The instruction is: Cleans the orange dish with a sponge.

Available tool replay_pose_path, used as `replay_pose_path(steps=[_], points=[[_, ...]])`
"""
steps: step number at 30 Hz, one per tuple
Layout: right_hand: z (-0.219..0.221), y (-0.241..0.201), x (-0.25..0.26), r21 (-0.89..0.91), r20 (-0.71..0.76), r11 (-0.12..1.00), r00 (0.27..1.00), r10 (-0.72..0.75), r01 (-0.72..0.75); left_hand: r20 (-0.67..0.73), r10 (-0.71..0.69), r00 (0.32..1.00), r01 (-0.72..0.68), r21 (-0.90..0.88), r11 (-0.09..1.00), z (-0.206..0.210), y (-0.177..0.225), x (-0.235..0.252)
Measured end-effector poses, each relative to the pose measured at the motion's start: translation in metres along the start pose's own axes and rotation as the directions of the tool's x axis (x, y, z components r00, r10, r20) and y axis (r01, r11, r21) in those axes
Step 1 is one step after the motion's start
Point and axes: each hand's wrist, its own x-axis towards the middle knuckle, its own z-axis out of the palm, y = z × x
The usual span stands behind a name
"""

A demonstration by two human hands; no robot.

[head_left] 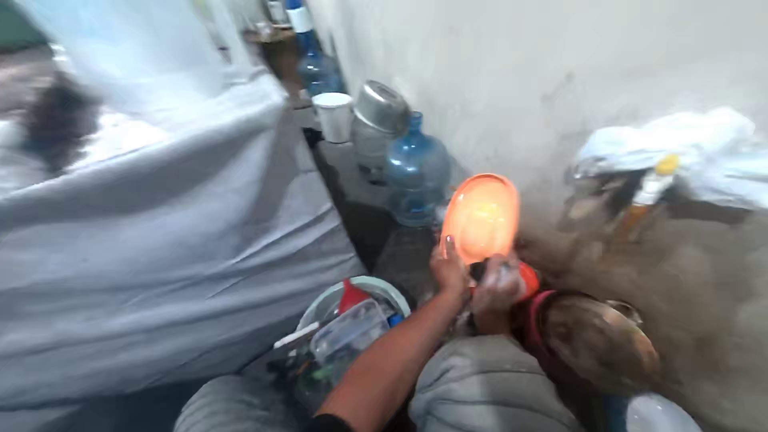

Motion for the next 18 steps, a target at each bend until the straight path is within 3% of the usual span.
replay_pose_path(steps=[2, 4, 6, 7, 8, 9, 11, 12, 14, 15, 16, 18], points=[[-0.018, -0.034, 0.000, 0.024, 0.237, 0.993, 0.965, 0.109, -0.118, 0.141, -0.111, 0.984, 0.092, 0.134, 0.987, -0.005, -0.013, 0.006], [-0.020, -0.012, -0.005, 0.043, 0.259, 0.999, 0.966, 0.002, -0.014, 0.333, 0.137, 0.933, -0.181, 0.106, 0.978, -0.006, -0.068, 0.026], [-0.024, 0.026, -0.004, 0.054, 0.396, 0.999, 0.918, -0.018, -0.004, 0.402, -0.228, 0.887, 0.252, -0.007, 0.968, 0.000, -0.048, 0.010], [-0.029, 0.045, -0.002, 0.019, 0.510, 0.999, 0.860, 0.018, -0.033, 0.466, -0.314, 0.827, 0.376, -0.045, 0.926, -0.002, -0.042, 0.002], [-0.036, 0.047, 0.004, -0.025, 0.609, 0.996, 0.789, 0.083, -0.085, 0.530, -0.358, 0.769, 0.437, -0.027, 0.899, -0.005, -0.042, -0.004], [-0.038, 0.037, 0.015, -0.040, 0.636, 0.995, 0.766, 0.095, -0.091, 0.572, -0.402, 0.715, 0.466, 0.038, 0.884, -0.009, -0.035, -0.014], [-0.024, 0.020, 0.049, 0.101, 0.512, 0.983, 0.839, -0.186, 0.156, 0.699, -0.436, 0.567, 0.509, 0.118, 0.852, -0.020, -0.024, -0.022], [-0.018, 0.012, 0.069, 0.131, 0.462, 0.957, 0.838, -0.288, 0.257, 0.768, -0.409, 0.493, 0.524, 0.113, 0.844, -0.026, -0.024, -0.020], [-0.013, 0.008, 0.098, 0.101, 0.415, 0.964, 0.871, -0.265, 0.245, 0.921, -0.304, 0.243, 0.622, 0.093, 0.777, -0.039, -0.044, 0.003], [-0.010, 0.010, 0.109, 0.102, 0.422, 0.978, 0.882, -0.210, 0.183, 0.943, -0.281, 0.180, 0.641, 0.105, 0.761, -0.043, -0.046, 0.010], [-0.006, 0.013, 0.117, 0.115, 0.428, 0.984, 0.886, -0.176, 0.140, 0.942, -0.289, 0.171, 0.649, 0.113, 0.752, -0.046, -0.046, 0.013], [0.002, 0.019, 0.124, 0.120, 0.387, 0.989, 0.914, -0.124, 0.083, 0.893, -0.341, 0.295, 0.696, 0.044, 0.717, -0.055, -0.034, 0.014]])
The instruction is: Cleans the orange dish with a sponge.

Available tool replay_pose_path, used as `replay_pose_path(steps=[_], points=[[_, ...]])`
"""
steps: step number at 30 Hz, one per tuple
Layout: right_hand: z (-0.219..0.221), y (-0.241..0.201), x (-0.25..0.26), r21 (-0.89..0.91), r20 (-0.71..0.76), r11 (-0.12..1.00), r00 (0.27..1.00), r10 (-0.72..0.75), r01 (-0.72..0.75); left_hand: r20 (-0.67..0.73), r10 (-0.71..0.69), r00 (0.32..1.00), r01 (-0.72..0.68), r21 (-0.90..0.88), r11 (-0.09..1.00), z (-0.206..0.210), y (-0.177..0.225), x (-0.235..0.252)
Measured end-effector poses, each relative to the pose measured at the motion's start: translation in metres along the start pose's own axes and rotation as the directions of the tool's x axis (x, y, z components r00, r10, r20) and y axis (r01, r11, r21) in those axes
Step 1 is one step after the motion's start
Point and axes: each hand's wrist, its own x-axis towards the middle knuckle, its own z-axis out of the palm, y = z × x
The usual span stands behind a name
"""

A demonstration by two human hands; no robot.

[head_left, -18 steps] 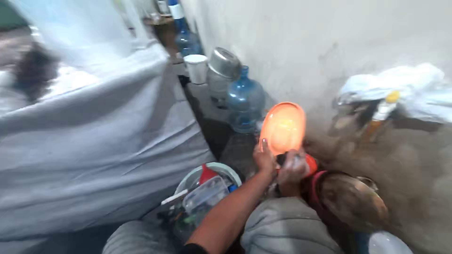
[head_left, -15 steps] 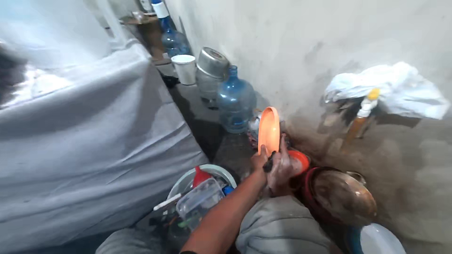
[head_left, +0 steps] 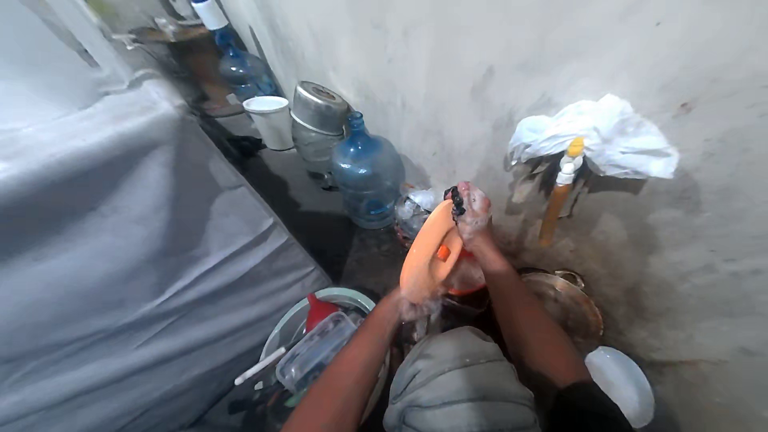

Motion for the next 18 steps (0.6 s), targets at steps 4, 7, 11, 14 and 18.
replay_pose_path(steps=[4, 7, 11, 14, 18], points=[[-0.001, 0.010, -0.013, -0.033, -0.137, 0.997, 0.988, 0.070, -0.076, 0.005, 0.316, 0.949, -0.306, -0.236, 0.922, -0.007, 0.020, -0.020], [0.001, 0.018, -0.021, -0.126, -0.215, 0.971, 0.961, 0.172, -0.202, -0.067, 0.500, 0.863, -0.500, 0.021, 0.866, -0.010, 0.026, -0.025], [0.023, 0.022, -0.028, -0.384, -0.245, 0.896, 0.960, 0.132, -0.222, -0.180, 0.550, 0.816, -0.503, 0.250, 0.827, 0.006, 0.015, -0.026], [0.039, 0.017, -0.033, -0.497, -0.233, 0.863, 0.972, -0.028, -0.094, -0.170, 0.557, 0.813, -0.505, 0.270, 0.820, 0.014, 0.014, -0.027], [0.044, -0.003, -0.044, -0.465, -0.093, 0.872, 0.971, -0.222, 0.155, -0.146, 0.575, 0.805, -0.520, 0.292, 0.803, 0.025, 0.026, -0.045]])
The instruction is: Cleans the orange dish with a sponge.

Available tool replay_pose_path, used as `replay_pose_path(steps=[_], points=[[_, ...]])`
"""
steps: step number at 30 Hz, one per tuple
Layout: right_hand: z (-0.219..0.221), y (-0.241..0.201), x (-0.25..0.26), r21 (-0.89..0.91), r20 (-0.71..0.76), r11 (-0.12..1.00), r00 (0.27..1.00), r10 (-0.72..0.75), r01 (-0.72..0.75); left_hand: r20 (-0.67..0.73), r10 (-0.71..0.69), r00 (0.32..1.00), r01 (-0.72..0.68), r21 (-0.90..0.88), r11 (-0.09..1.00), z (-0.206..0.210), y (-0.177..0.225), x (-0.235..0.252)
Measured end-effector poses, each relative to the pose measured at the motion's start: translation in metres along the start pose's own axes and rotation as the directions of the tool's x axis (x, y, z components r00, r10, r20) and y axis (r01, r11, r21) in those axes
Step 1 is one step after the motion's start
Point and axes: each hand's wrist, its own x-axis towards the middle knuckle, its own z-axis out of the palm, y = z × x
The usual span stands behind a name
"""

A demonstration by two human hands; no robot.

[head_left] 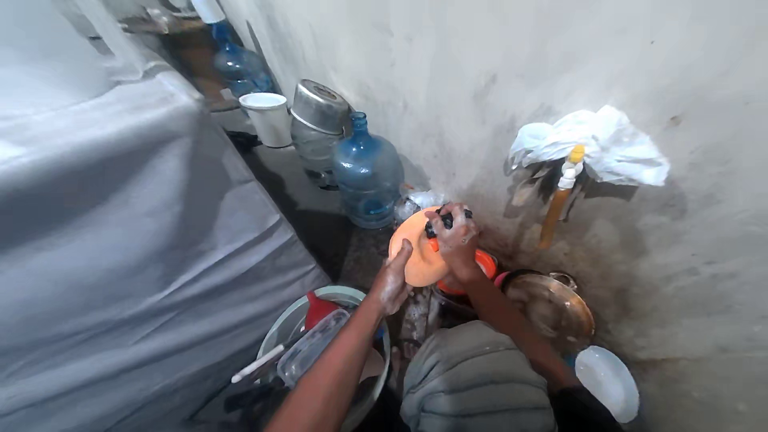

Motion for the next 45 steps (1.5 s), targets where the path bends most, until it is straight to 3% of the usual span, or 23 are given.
replay_pose_path(steps=[4, 8, 11, 12, 15, 18, 21, 23, 26, 29, 31, 36, 38, 43, 45], points=[[-0.002, -0.036, -0.003, 0.092, 0.005, 0.921, 0.925, -0.380, 0.378, 0.005, 0.050, 0.999, -0.049, -0.014, 0.999, -0.002, 0.036, -0.011], [-0.011, -0.046, 0.009, 0.243, 0.163, 0.709, 0.693, -0.703, 0.662, -0.059, 0.132, 0.990, -0.134, -0.026, 0.991, -0.019, 0.074, -0.034], [-0.029, -0.056, 0.039, 0.232, 0.441, 0.622, 0.489, -0.752, 0.748, -0.068, 0.175, 0.982, -0.183, -0.130, 0.974, -0.034, 0.077, -0.044], [-0.034, -0.061, 0.049, 0.181, 0.524, 0.622, 0.461, -0.717, 0.761, -0.071, 0.179, 0.981, -0.189, -0.175, 0.966, -0.039, 0.075, -0.046], [-0.036, -0.093, 0.073, -0.018, 0.696, 0.667, 0.488, -0.527, 0.745, -0.036, 0.196, 0.980, -0.198, -0.280, 0.939, -0.047, 0.069, -0.051], [-0.023, -0.128, 0.067, -0.083, 0.620, 0.649, 0.549, -0.561, 0.757, -0.039, 0.198, 0.979, -0.200, -0.331, 0.922, -0.048, 0.069, -0.057], [-0.015, -0.151, 0.045, -0.075, 0.603, 0.705, 0.595, -0.531, 0.705, -0.070, 0.206, 0.976, -0.218, -0.332, 0.918, -0.052, 0.074, -0.060], [-0.016, -0.157, 0.025, 0.005, 0.641, 0.693, 0.529, -0.556, 0.721, -0.093, 0.224, 0.970, -0.243, -0.346, 0.907, -0.058, 0.073, -0.059], [-0.011, -0.147, 0.021, 0.184, 0.588, 0.560, 0.366, -0.722, 0.808, -0.102, 0.265, 0.959, -0.284, -0.391, 0.876, -0.068, 0.072, -0.058], [-0.013, -0.140, 0.034, 0.265, 0.591, 0.530, 0.299, -0.749, 0.805, -0.140, 0.261, 0.955, -0.296, -0.421, 0.857, -0.073, 0.071, -0.060], [-0.013, -0.133, 0.044, 0.224, 0.621, 0.572, 0.337, -0.708, 0.789, -0.154, 0.248, 0.956, -0.291, -0.431, 0.854, -0.075, 0.071, -0.060], [-0.011, -0.141, 0.060, -0.092, 0.625, 0.762, 0.633, -0.457, 0.641, -0.125, 0.227, 0.966, -0.259, -0.409, 0.875, -0.068, 0.069, -0.060], [-0.007, -0.148, 0.061, -0.112, 0.584, 0.753, 0.656, -0.478, 0.649, -0.106, 0.224, 0.969, -0.248, -0.407, 0.879, -0.063, 0.065, -0.059], [0.003, -0.149, 0.053, 0.054, 0.405, 0.613, 0.544, -0.735, 0.788, -0.104, 0.251, 0.962, -0.272, -0.347, 0.898, -0.060, 0.071, -0.061], [0.005, -0.155, 0.043, 0.128, 0.406, 0.572, 0.483, -0.776, 0.810, -0.117, 0.261, 0.958, -0.285, -0.320, 0.903, -0.060, 0.072, -0.063]])
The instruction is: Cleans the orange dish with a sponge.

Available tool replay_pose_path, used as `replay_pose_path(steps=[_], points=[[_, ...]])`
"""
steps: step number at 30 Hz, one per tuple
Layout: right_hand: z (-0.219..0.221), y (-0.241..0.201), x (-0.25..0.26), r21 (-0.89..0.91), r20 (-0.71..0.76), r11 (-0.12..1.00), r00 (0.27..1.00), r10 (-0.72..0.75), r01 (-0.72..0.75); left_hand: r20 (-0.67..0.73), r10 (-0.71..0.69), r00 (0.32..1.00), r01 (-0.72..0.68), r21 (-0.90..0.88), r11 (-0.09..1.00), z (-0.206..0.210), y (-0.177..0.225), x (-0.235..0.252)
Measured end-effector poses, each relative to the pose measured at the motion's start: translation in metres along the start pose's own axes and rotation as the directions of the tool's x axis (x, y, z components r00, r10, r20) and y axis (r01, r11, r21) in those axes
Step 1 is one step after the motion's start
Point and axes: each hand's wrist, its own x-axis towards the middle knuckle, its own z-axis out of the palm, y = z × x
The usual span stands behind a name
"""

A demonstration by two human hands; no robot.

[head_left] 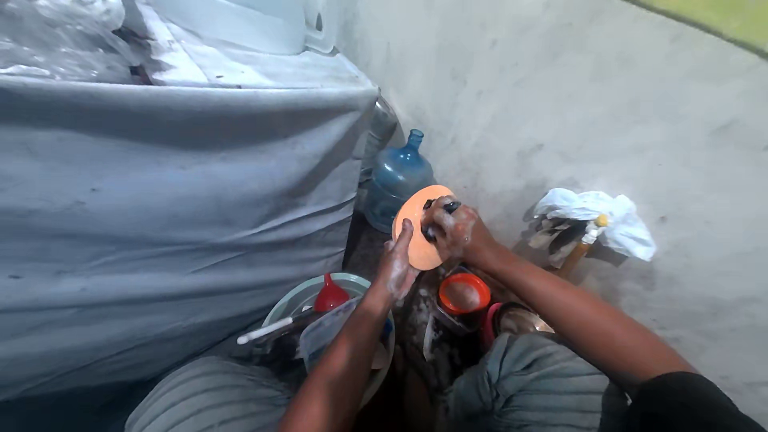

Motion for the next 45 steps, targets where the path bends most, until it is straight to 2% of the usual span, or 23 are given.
replay_pose_path(steps=[3, 5, 7, 10, 12, 13, 15, 17, 18, 20, 23, 24, 26, 27, 29, 31, 33, 36, 39, 41, 45], points=[[0.008, -0.016, -0.007, 0.069, 0.027, 0.997, 0.999, 0.020, -0.022, -0.002, 0.035, 0.999, -0.035, -0.011, 0.999, -0.003, 0.004, -0.001], [0.016, -0.022, -0.015, 0.128, -0.030, 0.992, 1.000, 0.006, -0.002, -0.022, 0.054, 0.998, -0.054, -0.004, 0.999, 0.000, 0.008, -0.003], [0.022, -0.025, -0.017, 0.170, -0.082, 0.980, 0.992, -0.093, 0.106, -0.021, 0.034, 0.999, -0.034, -0.008, 0.999, 0.004, 0.006, -0.005], [0.023, -0.030, -0.012, 0.106, -0.042, 0.956, 0.961, -0.272, 0.275, 0.022, -0.006, 1.000, 0.008, -0.064, 0.998, 0.009, -0.010, -0.007], [0.020, -0.028, -0.002, 0.041, -0.014, 0.953, 0.954, -0.301, 0.301, 0.101, 0.020, 0.995, -0.008, -0.119, 0.993, 0.009, -0.018, -0.007], [0.018, -0.026, 0.003, -0.006, -0.005, 0.972, 0.972, -0.235, 0.235, 0.138, 0.024, 0.990, -0.007, -0.119, 0.993, 0.007, -0.020, -0.007], [0.014, -0.016, 0.015, -0.042, -0.010, 0.999, 1.000, -0.007, 0.006, 0.186, -0.004, 0.983, 0.028, -0.128, 0.991, 0.009, -0.020, -0.009], [0.015, -0.002, 0.024, 0.006, -0.014, 0.987, 0.987, 0.159, -0.159, 0.193, -0.060, 0.979, 0.083, -0.118, 0.989, 0.013, -0.021, -0.010], [0.019, 0.001, 0.021, 0.068, 0.000, 0.981, 0.983, 0.184, -0.183, 0.198, -0.079, 0.977, 0.103, -0.115, 0.988, 0.012, -0.020, -0.010], [0.029, -0.013, 0.006, 0.176, 0.079, 0.975, 0.990, 0.121, -0.133, 0.175, -0.078, 0.981, 0.104, -0.143, 0.984, 0.004, -0.019, -0.008], [0.041, -0.043, -0.007, 0.299, 0.163, 0.952, 0.980, -0.116, 0.064, 0.048, 0.024, 0.999, -0.013, -0.232, 0.973, -0.009, -0.011, -0.008], [0.042, -0.043, -0.005, 0.297, 0.191, 0.947, 0.964, -0.184, 0.122, 0.045, 0.064, 0.997, -0.050, -0.259, 0.965, -0.012, -0.008, -0.007], [0.045, -0.030, 0.002, 0.260, 0.150, 0.944, 0.958, -0.245, 0.201, 0.116, 0.076, 0.990, -0.046, -0.242, 0.969, -0.015, -0.005, -0.006], [0.043, -0.022, 0.006, 0.228, 0.119, 0.957, 0.970, -0.211, 0.180, 0.173, 0.064, 0.983, -0.029, -0.198, 0.980, -0.015, -0.005, -0.006], [0.033, -0.007, 0.015, 0.107, 0.123, 0.994, 0.991, -0.043, 0.030, 0.234, 0.038, 0.971, -0.015, -0.098, 0.995, -0.008, -0.007, -0.008], [0.024, 0.003, 0.022, -0.010, 0.092, 0.996, 0.992, 0.086, -0.086, 0.129, 0.014, 0.992, -0.012, -0.022, 1.000, 0.002, -0.011, -0.014], [0.021, 0.011, 0.026, -0.036, 0.062, 0.991, 0.989, 0.132, -0.130, 0.019, -0.019, 1.000, 0.019, -0.003, 1.000, 0.006, -0.009, -0.016], [0.015, 0.018, 0.028, -0.043, 0.109, 0.981, 0.975, 0.195, -0.191, 0.017, -0.004, 1.000, 0.004, -0.047, 0.999, -0.003, -0.011, -0.017], [-0.001, 0.026, 0.031, -0.105, 0.207, 0.936, 0.913, 0.350, -0.335, 0.018, 0.031, 0.999, -0.029, -0.094, 0.995, -0.008, -0.011, -0.020], [-0.003, 0.035, 0.023, -0.107, 0.142, 0.905, 0.894, 0.424, -0.412, 0.022, 0.048, 0.999, -0.045, -0.113, 0.993, -0.012, -0.012, -0.021], [0.000, 0.037, 0.000, 0.057, -0.090, 0.895, 0.891, 0.445, -0.442, -0.009, 0.069, 0.998, -0.070, -0.144, 0.987, -0.015, -0.009, -0.021]])
